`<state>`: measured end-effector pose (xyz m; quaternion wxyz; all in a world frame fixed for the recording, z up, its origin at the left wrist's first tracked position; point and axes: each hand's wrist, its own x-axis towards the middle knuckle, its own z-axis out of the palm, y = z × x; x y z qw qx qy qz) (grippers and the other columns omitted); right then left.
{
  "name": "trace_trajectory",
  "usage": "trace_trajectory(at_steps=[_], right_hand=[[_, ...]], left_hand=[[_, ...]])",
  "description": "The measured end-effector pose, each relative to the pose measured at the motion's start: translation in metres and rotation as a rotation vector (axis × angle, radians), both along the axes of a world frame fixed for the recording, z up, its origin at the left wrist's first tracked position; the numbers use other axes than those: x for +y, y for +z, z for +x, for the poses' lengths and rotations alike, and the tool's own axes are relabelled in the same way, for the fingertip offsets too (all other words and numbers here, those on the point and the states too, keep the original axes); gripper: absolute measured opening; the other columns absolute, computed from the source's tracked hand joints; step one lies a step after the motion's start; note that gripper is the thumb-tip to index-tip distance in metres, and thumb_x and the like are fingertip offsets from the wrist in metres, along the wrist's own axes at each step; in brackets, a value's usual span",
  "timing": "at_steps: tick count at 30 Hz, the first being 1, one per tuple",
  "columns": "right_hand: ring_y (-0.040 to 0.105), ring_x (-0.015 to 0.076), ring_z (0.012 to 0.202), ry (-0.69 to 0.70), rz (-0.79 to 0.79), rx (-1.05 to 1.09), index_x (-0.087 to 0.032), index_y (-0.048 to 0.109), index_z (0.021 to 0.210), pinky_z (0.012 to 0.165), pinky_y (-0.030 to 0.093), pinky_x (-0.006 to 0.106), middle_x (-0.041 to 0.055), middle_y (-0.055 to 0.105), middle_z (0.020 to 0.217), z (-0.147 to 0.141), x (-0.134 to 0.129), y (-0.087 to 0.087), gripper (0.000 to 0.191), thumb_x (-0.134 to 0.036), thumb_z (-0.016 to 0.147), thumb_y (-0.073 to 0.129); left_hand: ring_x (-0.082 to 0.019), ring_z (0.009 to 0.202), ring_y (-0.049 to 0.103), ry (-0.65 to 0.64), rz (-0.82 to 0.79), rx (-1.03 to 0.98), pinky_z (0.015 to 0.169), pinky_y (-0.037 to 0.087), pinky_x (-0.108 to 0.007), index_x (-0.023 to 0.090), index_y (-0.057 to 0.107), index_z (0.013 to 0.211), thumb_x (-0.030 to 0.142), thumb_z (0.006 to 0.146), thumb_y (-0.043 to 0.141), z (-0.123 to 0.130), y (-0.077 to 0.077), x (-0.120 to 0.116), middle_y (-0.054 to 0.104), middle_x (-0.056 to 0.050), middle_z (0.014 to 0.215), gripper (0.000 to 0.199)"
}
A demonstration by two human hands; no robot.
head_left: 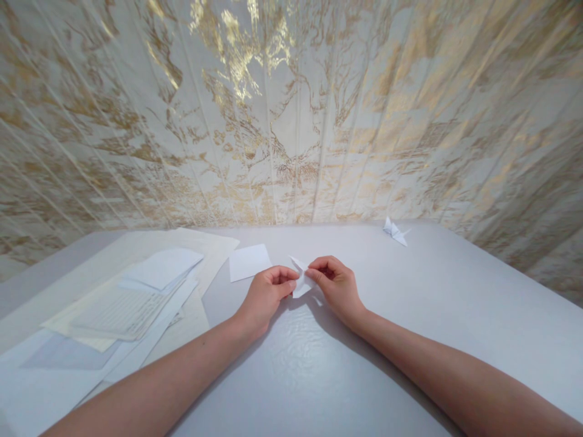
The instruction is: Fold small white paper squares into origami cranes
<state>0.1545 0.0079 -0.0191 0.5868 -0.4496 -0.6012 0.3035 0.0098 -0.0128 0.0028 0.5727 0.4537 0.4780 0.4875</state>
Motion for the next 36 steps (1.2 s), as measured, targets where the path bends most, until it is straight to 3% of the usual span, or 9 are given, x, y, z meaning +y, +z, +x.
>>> trace_trajectory(at_steps=[7,11,15,21,30,33,36], right_hand=[[0.054,0.0143,0.059,0.011,-0.061,-0.008,-0.017,0.06,0.065,0.055,0.044,0.026,0.0012,0.059,0.064,0.0,0.0,-0.003,0.011,-0.027,0.068,0.064],[0.059,0.0165,0.068,0.033,0.08,-0.183,-0.018,0.062,0.077,0.065,0.047,0.03,0.0033,0.064,0.074,0.001,-0.002,-0.006,0.008,-0.025,0.072,0.062],[0.059,0.0197,0.079,0.042,0.269,-0.435,-0.021,0.062,0.094,0.075,0.043,0.036,0.0041,0.066,0.081,0.005,-0.004,-0.005,0.018,-0.017,0.077,0.058],[0.055,0.0204,0.078,0.069,0.346,-0.618,-0.02,0.066,0.079,0.072,0.039,0.035,0.0053,0.063,0.076,0.008,-0.005,-0.002,0.009,-0.015,0.078,0.059],[0.05,0.0198,0.077,0.058,0.368,-0.748,-0.018,0.065,0.076,0.071,0.037,0.034,0.0058,0.059,0.077,0.008,-0.008,-0.001,0.004,-0.02,0.078,0.062],[0.049,0.0194,0.077,0.054,0.381,-0.77,-0.017,0.065,0.076,0.071,0.036,0.033,0.006,0.059,0.078,0.009,-0.007,-0.001,0.006,-0.02,0.079,0.06],[0.049,0.0194,0.079,0.056,0.384,-0.77,-0.017,0.065,0.077,0.072,0.035,0.033,0.0064,0.059,0.08,0.009,-0.007,-0.002,0.005,-0.019,0.078,0.061]], left_hand=[[-0.011,0.058,0.051,0.0,0.188,0.194,0.058,0.039,-0.023,0.016,0.066,0.072,0.012,0.059,0.065,-0.003,-0.004,0.002,0.059,0.002,0.061,0.014],[-0.017,0.066,0.056,0.029,0.237,0.307,0.067,0.041,-0.027,0.018,0.07,0.068,0.014,0.063,0.061,-0.009,0.001,0.007,0.066,-0.002,0.067,0.011],[-0.021,0.073,0.059,0.02,0.321,0.41,0.076,0.042,-0.031,0.021,0.072,0.064,0.012,0.063,0.059,-0.013,0.004,0.01,0.069,-0.004,0.071,0.016],[-0.02,0.072,0.06,-0.018,0.341,0.531,0.076,0.042,-0.03,0.023,0.072,0.064,0.01,0.065,0.057,-0.014,0.002,0.011,0.069,-0.002,0.071,0.019],[-0.019,0.067,0.059,-0.046,0.291,0.54,0.069,0.042,-0.028,0.021,0.07,0.068,0.014,0.064,0.06,-0.015,-0.003,0.012,0.067,-0.002,0.069,0.013],[-0.02,0.071,0.058,-0.048,0.336,0.617,0.07,0.041,-0.028,0.023,0.07,0.073,0.011,0.055,0.067,-0.018,-0.006,0.013,0.067,-0.001,0.072,0.022],[-0.02,0.073,0.057,-0.029,0.378,0.727,0.073,0.04,-0.029,0.025,0.069,0.08,0.01,0.057,0.066,-0.021,-0.008,0.013,0.065,0.001,0.071,0.028]])
